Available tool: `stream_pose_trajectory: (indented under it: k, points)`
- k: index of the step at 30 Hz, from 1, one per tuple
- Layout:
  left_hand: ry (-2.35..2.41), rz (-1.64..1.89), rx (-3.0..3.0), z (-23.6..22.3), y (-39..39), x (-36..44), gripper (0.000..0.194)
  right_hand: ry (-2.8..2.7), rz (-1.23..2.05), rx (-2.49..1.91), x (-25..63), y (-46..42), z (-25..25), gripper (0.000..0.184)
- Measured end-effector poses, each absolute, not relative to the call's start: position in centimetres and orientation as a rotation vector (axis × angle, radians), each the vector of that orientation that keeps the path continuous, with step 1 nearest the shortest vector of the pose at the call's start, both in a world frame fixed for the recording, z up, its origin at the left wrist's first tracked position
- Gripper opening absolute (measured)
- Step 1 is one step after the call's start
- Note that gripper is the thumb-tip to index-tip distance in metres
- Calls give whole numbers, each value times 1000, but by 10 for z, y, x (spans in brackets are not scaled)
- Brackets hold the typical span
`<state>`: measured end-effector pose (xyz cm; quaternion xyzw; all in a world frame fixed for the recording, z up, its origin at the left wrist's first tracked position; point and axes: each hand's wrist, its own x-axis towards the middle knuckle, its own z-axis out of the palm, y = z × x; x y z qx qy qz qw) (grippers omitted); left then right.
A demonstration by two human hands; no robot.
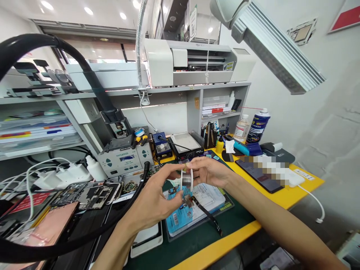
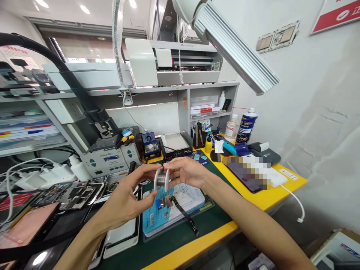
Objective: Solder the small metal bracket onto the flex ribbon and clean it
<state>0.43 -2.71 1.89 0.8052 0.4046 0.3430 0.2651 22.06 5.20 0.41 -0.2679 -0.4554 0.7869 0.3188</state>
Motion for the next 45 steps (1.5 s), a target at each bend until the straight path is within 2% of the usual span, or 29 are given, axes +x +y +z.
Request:
stream_pose_trajectory:
  k: [11, 19, 25, 34, 45]
  points:
    - [1005, 929, 1996, 23, -27, 3, 23, -997, 2287, -758, 213, 53, -4, 13]
    - [855, 1020, 1349, 15, -20, 6, 27, -920, 2342, -759, 210, 48, 1, 19]
    - [775, 1057, 1105, 16, -17, 11, 15, -918, 2315, -809, 206, 47, -2, 19]
    - [659, 1014, 859, 18, -16, 11, 26, -960, 2290, -820, 205, 42, -2, 27]
    - [502, 931, 627, 18, -10, 7, 36, -1009, 2309, -745, 206, 43, -5, 20]
